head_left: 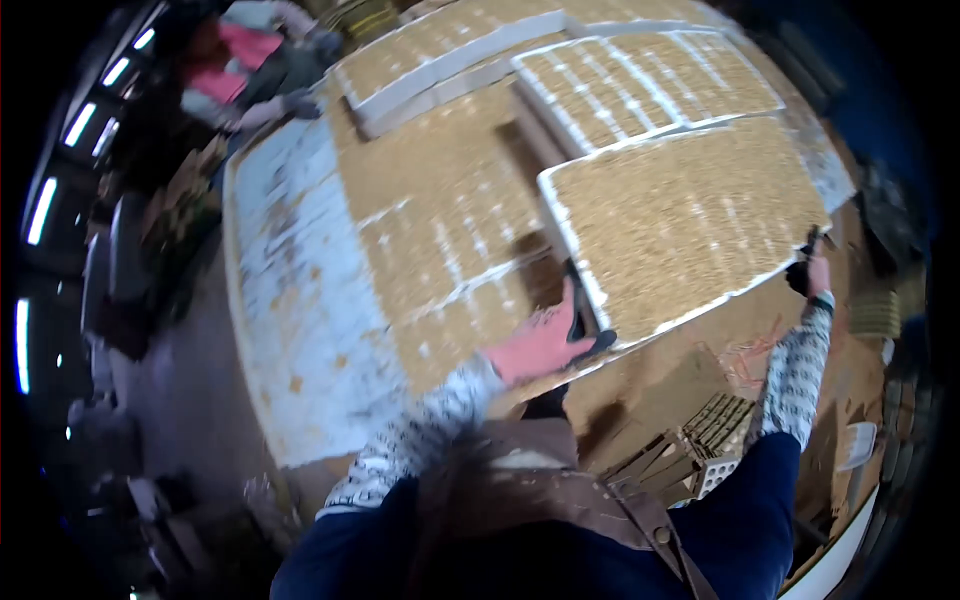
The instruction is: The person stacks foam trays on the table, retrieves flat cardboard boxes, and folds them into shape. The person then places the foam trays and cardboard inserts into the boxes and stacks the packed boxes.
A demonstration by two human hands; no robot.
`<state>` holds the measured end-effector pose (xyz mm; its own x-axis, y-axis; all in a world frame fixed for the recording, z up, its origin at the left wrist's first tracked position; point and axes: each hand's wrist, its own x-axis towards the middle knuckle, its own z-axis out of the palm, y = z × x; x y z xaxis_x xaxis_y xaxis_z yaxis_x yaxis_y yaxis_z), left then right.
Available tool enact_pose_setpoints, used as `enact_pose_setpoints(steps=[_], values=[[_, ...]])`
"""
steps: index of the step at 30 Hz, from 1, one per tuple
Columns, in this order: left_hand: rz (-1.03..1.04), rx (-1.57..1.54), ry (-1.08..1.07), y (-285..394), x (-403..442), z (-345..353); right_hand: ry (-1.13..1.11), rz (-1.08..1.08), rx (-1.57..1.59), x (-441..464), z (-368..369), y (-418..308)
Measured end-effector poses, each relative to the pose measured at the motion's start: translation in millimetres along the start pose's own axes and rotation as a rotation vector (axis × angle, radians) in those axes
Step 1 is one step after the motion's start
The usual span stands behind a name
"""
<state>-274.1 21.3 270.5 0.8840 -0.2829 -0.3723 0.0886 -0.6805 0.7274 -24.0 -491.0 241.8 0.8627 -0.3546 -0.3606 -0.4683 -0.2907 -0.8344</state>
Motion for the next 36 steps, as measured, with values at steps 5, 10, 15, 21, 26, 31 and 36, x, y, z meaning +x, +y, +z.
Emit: enact_pose_setpoints(steps=[5,10,15,21,26,31,36], values=[[-0.012,-0.219,0.641,-89,-54,-84,-0.050,0.038,0.324,-144,57,98],[-0.429,-0.034,1.076,-425,-67,-81,-0.734,0.735,0.448,-393,249,198],[-0.285,-0.864,0.830,-371,-60,-53,-0.727,0.258,0.040,-495,429,214],[-0.140,-1.132,0.775,-311,-89,-89,-0.184,0.301,0.406,-553,422,154],[0.110,-1.361,0.687,-268,-99,-118,-0.107,0.480,0.784,-577,374,89],[0.185,-1.220,0.758,-246,-12,-116,0.014,-0.372,-0.168,-593,275,42],[0.177,-1.320,0.620,-236,84,-105,0.123,-0.197,0.366,-521,188,-12]])
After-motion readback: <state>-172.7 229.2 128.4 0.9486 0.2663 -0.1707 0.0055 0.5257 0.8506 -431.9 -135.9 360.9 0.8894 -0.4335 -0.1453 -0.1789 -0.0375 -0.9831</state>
